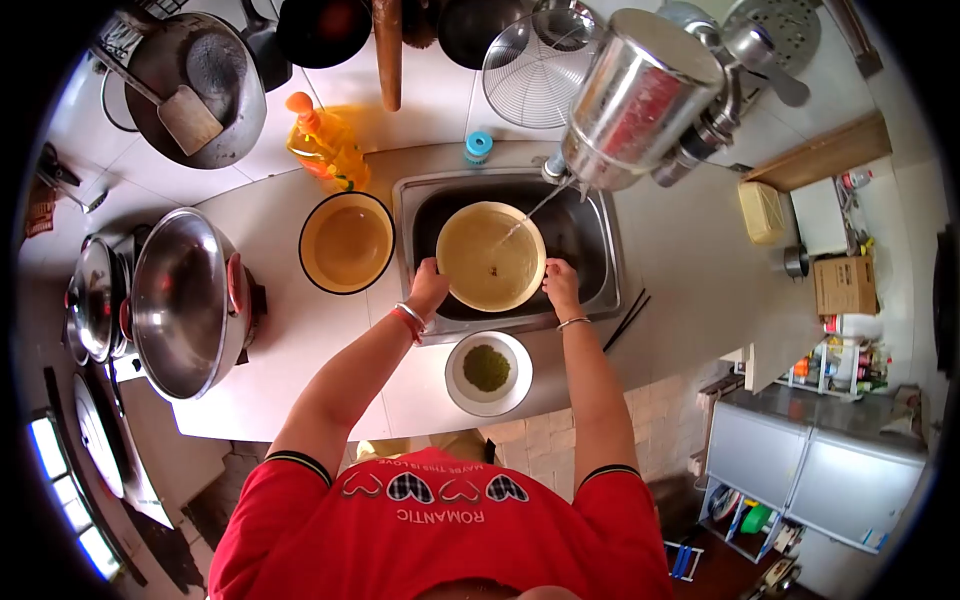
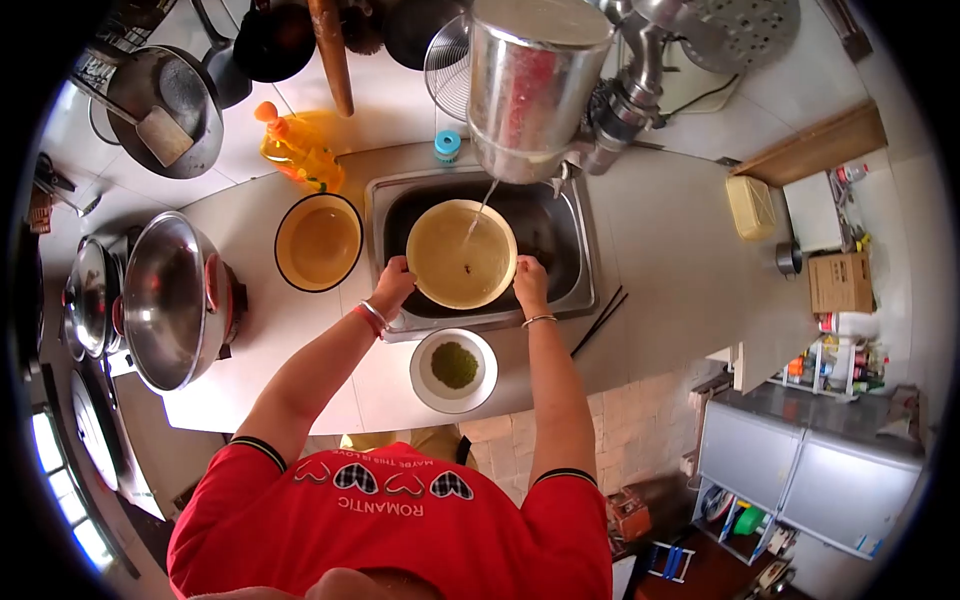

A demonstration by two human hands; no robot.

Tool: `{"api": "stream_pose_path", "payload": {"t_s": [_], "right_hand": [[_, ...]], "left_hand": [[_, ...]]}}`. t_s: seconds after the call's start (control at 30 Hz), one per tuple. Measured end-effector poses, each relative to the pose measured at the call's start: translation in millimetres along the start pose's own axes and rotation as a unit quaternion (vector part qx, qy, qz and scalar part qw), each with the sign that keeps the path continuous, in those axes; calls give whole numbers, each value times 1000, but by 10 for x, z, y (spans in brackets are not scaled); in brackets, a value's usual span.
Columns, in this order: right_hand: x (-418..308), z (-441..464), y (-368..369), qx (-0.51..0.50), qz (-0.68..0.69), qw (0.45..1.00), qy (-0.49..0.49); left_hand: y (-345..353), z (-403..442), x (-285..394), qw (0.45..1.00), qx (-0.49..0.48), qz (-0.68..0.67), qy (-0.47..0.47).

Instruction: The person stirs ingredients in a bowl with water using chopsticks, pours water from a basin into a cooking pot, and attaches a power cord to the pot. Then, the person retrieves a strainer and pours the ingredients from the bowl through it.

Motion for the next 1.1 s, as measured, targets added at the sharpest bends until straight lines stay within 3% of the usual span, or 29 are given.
{"api": "stream_pose_path", "payload": {"t_s": [0.03, 0.1, 0.13, 0.17, 0.23, 0.5, 0.6, 0.77, 1.1], "right_hand": [[-6, 41, -7, -9, 36, 998, 47], [-97, 88, 29, 57, -1, 998, -27], [-140, 101, 36, 92, -18, 994, -64], [-110, 105, 7, 21, -16, 1000, 18], [-230, 109, 5, 17, -52, 998, -20], [-306, 88, -13, 96, -85, 982, -142], [-315, 86, -131, 96, -84, 981, -143], [-571, -50, -537, 94, -71, 985, -124], [-1166, -312, -1240, 64, -51, 992, -94]], "left_hand": [[45, 80, -48, 1000, 19, -12, -5], [93, 200, -125, 995, 94, 1, -14], [87, 253, -145, 995, 81, 51, -11], [59, 300, -167, 992, 68, 102, -8], [51, 274, -57, 988, 52, 147, -8], [34, 11, 330, 995, 12, 98, -20], [19, -13, 434, 996, -18, 78, 35], [70, -339, 1028, 997, -73, 10, 29], [127, -763, 1372, 990, -125, -59, 11]]}}
Point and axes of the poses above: each hand's wrist, its own z-axis towards the middle knuckle, its own y-axis out of the palm, x = y × z, the point moved 2 cm from there along z, towards the middle knuckle, and after that the axes turned 6 degrees about -z, right-handed, at the moved point
